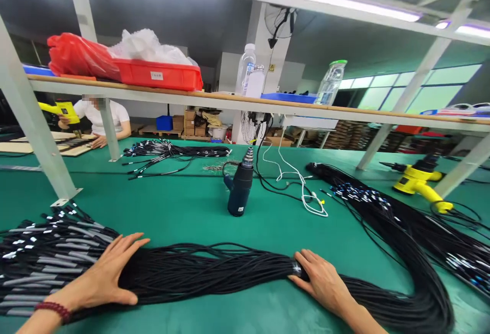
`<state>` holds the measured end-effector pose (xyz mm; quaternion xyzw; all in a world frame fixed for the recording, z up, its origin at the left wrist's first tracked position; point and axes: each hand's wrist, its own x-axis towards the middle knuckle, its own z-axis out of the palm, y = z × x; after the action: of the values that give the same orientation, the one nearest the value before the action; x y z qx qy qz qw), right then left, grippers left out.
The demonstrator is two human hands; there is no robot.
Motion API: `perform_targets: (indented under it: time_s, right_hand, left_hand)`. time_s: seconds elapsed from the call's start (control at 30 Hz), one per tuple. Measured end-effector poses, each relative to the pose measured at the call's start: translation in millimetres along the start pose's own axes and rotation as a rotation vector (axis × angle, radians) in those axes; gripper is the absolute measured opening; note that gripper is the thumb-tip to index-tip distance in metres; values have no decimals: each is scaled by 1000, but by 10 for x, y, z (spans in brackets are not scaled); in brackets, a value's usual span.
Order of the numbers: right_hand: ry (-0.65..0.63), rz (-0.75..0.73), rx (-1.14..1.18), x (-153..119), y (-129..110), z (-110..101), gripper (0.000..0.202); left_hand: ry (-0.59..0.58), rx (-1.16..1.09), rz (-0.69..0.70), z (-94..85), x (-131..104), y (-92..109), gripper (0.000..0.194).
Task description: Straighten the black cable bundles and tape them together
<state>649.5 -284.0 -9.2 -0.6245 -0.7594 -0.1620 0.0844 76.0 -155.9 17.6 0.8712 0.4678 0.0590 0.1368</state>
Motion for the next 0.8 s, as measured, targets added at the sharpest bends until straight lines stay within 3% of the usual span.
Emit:
perform_targets:
  time_s: [0.07,0.2,0.3,0.43,0.53,0.67,0.8]
  right_hand:
    - [-47,29,13,-14,-6,3,42]
    - [-222,39,80,120,-42,-166,57]
    - [-352,-49,207,495,-215,-462,76]
    - [-271,-65,262,1129,-534,-736,66]
    - [-316,-109,192,1372,-775,-705,62]
    - [-385,-303,302,1311,-1243,-498,63]
    - [-402,-424,317,1160,-1732,-329,67]
  left_hand:
    - [-8,82,-36,-55,-68,-224,107]
    - [102,133,-137,-168,-119,-522,87]
    - [134,138,-174,-217,-90,-636,81]
    - [156,143,-169,-217,-69,-679,81]
    - [150,128,-131,-175,-179,-619,96]
    - [111,141,6,-60,-452,-442,124]
    - [189,209,48,27,-579,-416,113]
